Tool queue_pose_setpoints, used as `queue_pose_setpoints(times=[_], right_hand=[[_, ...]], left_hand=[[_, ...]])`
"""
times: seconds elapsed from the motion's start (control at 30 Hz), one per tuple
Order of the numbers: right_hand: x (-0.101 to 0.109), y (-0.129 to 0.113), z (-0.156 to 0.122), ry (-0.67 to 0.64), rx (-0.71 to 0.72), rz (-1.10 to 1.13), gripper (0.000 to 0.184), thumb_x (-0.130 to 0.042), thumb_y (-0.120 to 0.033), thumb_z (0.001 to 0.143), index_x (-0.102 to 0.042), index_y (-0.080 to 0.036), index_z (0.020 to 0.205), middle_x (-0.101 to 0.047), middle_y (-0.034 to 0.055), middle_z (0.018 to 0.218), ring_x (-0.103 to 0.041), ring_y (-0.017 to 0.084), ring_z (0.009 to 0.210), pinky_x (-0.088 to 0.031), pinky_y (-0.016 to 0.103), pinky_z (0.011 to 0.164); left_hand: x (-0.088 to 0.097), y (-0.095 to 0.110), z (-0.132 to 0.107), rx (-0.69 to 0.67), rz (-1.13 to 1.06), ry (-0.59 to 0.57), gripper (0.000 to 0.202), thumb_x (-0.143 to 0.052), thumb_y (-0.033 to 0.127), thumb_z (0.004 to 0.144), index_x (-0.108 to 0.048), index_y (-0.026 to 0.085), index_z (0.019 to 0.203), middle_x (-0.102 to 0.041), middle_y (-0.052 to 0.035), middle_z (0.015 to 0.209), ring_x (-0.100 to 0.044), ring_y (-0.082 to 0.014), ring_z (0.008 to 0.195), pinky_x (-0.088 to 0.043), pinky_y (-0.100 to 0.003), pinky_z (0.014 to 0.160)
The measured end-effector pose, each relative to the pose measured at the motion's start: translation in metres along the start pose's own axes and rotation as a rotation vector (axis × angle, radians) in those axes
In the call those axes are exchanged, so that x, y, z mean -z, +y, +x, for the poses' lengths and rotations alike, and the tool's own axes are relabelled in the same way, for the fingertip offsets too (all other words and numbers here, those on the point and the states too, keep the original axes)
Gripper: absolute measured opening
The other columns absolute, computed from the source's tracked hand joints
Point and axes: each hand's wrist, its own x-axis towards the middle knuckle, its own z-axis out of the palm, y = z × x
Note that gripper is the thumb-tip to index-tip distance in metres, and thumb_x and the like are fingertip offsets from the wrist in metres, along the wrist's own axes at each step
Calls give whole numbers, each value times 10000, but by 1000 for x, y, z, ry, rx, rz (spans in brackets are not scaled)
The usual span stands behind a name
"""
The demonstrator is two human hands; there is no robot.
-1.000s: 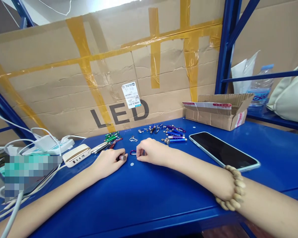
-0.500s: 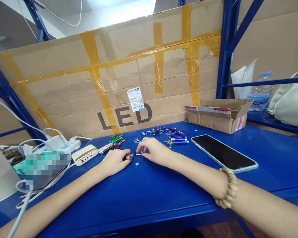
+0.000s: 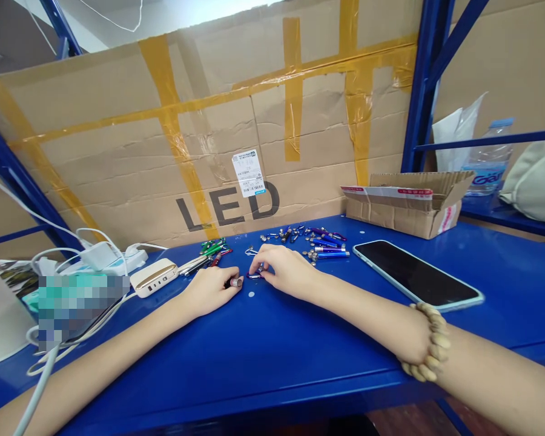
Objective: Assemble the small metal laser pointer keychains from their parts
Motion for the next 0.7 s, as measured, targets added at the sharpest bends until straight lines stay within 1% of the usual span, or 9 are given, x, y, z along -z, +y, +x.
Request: queue_pose_setpoints(times=[0.27, 0.47, 0.53, 0.63, 0.7], right_hand=[[0, -1, -1, 12, 19, -22, 217, -510, -101, 745, -655, -206, 868, -587, 18, 901, -528, 95, 780, -417, 226, 688], [2, 0, 0, 20, 26, -14, 197, -531, -99, 741, -662, -186, 861, -575, 33, 913, -523, 96, 784, -407, 220, 679], [3, -2, -1, 14, 39, -15, 205, -535, -81, 732, -662, -174, 863, -581, 36, 909, -524, 97, 792, -404, 221, 691], [4, -4, -2, -7, 59, -16, 206, -535, -67, 729, -663, -157, 863, -598, 33, 883, -524, 96, 792, -400, 223, 712], [4, -5, -2, -31, 50, -24, 205, -529, -76, 735, -668, -162, 858, -606, 26, 867, -523, 95, 781, -395, 220, 695]], left_hand=[[3, 2, 0, 6, -20, -24, 247, -325, 316, 810, -542, 224, 734, -632, -10, 669, -605, -205, 692, -310, -248, 511], [2, 2, 2, 20, 3, -43, 258, -315, 329, 810, -536, 219, 736, -612, -13, 643, -587, -201, 662, -288, -250, 507], [2, 2, 3, 25, 10, -51, 262, -316, 335, 813, -538, 218, 735, -603, -11, 633, -576, -194, 646, -284, -248, 509], [1, 2, 3, 16, 6, -30, 267, -323, 349, 817, -521, 213, 700, -572, -5, 594, -550, -178, 612, -274, -248, 512], [1, 2, 3, 14, -1, -23, 268, -324, 348, 815, -505, 208, 675, -548, -3, 572, -528, -169, 592, -259, -248, 506]])
